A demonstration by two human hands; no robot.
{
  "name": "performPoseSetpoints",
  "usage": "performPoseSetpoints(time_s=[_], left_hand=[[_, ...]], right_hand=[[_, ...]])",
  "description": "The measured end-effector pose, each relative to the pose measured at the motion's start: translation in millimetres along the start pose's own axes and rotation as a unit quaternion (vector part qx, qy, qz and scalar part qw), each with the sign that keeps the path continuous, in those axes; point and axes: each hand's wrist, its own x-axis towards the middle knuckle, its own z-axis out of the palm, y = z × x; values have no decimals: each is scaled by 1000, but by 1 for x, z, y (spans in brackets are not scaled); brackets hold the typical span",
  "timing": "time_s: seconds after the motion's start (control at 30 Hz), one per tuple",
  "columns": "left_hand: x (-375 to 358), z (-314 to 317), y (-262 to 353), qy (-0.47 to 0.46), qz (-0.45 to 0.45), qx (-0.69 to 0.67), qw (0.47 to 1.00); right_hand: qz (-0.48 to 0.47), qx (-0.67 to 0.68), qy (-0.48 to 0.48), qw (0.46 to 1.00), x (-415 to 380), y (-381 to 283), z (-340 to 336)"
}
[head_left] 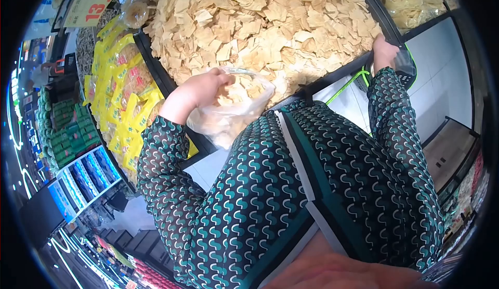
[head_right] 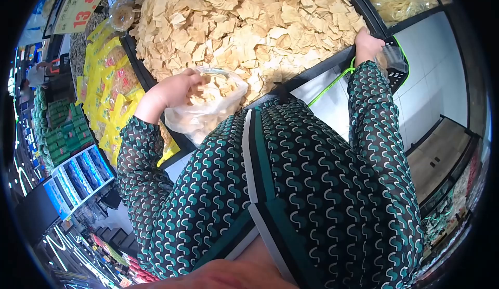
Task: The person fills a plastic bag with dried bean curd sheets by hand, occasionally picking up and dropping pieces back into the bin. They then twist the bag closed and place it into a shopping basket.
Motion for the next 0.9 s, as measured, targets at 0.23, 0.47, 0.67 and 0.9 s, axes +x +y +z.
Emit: performPoseSetpoints(time_s=[0.23,0.47,0.67,0.9], left_hand=[[-19,7,21,4,-52,154,987],[-50,-9,42,204,43,113,971],[-32,22,-99,578,-208,-109,782],[-5,123,-180,553,-374,-79,740]], right_hand=[[0,-4,11,1000,10,5,8],[-2,-8,7,1000,12,7,9],[0,-16,7,1000,12,6,6],[-4,-7,20,1000,15,7,12]])
